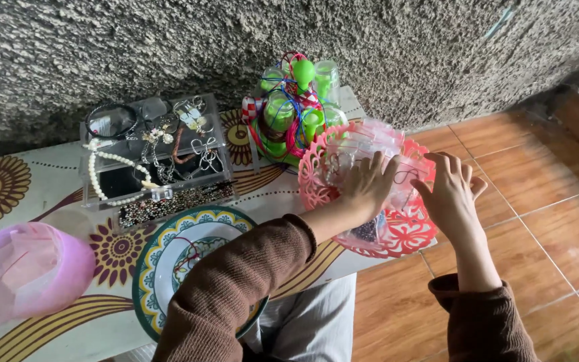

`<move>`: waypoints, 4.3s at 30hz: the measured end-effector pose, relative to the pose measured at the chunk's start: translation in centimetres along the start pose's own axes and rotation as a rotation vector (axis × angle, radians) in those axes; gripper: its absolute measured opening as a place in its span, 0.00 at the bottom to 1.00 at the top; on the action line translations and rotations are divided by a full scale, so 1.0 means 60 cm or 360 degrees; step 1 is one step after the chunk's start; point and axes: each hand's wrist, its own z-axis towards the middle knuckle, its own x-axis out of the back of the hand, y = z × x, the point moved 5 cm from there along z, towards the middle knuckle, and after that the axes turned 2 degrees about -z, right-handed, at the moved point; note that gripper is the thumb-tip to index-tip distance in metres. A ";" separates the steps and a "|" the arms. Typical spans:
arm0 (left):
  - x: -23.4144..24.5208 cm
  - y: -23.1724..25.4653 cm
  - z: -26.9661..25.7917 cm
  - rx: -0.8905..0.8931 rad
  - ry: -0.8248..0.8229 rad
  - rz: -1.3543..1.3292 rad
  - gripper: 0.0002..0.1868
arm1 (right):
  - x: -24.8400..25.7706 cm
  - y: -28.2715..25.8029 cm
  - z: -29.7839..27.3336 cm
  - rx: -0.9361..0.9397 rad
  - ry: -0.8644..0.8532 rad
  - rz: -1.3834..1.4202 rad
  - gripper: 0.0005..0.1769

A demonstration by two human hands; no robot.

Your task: Sorting small jewelry components like beads and charms and placing them into small resealable plastic bags.

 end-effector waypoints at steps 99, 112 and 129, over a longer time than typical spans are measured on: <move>0.415 -0.417 -0.461 0.0215 0.0559 -0.2084 0.33 | -0.287 -0.564 -0.134 0.1327 -0.1564 0.0121 0.16; 0.353 -0.405 -0.477 0.0129 0.0374 -0.3231 0.36 | -0.249 -0.528 -0.085 0.1187 -0.1231 0.1153 0.14; 0.330 -0.429 -0.486 0.0515 0.0653 -0.3096 0.35 | -0.290 -0.544 -0.117 0.0990 -0.1675 0.1630 0.11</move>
